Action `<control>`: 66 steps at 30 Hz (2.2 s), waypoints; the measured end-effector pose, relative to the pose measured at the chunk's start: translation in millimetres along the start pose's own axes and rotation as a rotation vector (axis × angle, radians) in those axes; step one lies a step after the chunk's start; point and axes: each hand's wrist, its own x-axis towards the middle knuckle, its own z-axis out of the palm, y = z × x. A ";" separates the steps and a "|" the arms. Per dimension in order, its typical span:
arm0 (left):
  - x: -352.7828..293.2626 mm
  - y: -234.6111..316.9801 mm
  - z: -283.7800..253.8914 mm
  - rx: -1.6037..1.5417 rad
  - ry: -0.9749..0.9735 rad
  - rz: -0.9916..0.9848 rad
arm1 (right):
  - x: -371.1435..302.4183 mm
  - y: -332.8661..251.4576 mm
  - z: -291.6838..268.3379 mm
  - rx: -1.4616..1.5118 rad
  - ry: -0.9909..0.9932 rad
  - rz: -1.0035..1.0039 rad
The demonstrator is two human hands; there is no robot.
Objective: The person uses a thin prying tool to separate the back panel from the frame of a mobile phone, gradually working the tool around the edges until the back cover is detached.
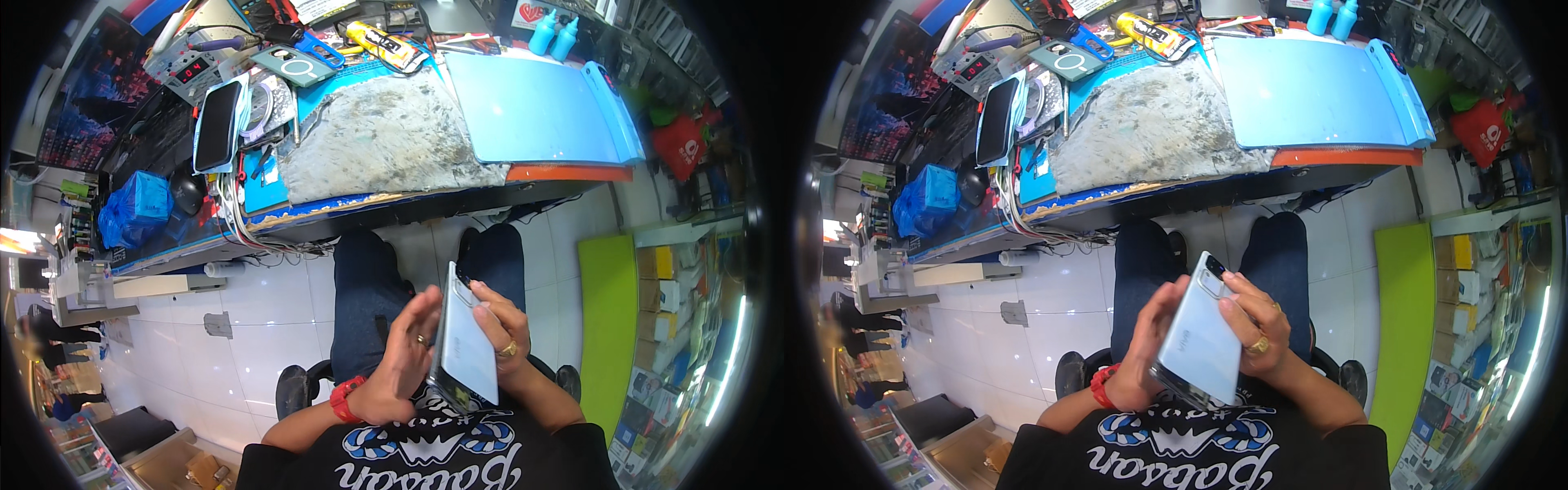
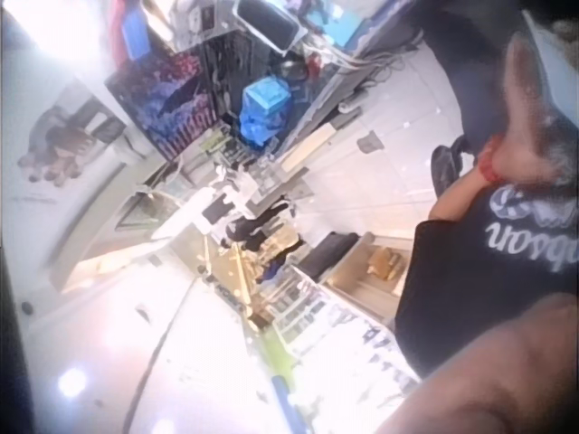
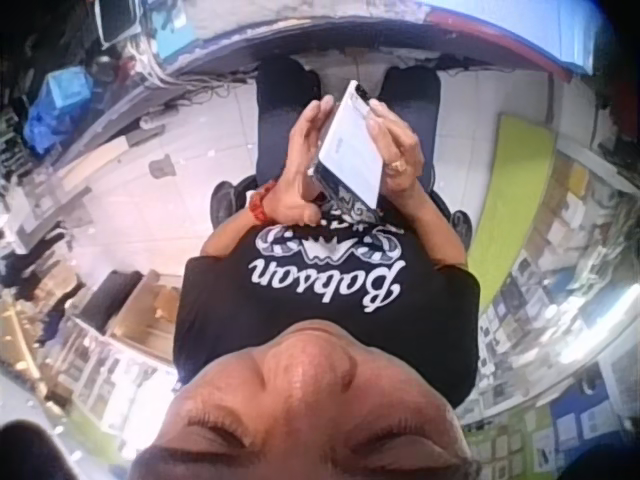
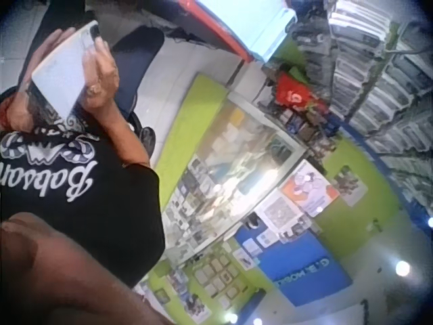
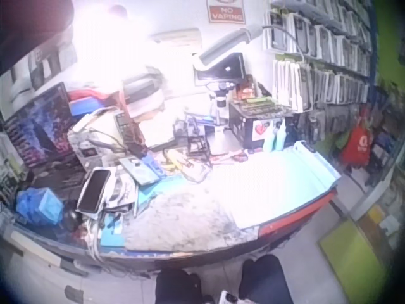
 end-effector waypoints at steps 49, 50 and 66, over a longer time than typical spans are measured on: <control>37.5 34.2 2.7 -0.370 0.021 -0.395 | -18.6 10.1 4.9 0.095 0.006 -0.055; 37.3 32.9 1.7 -0.373 0.020 -0.391 | -17.3 9.8 3.0 0.100 -0.008 -0.058; 34.8 29.3 -4.0 -0.392 -0.047 -0.440 | -44.0 16.3 -16.2 0.270 -0.104 0.149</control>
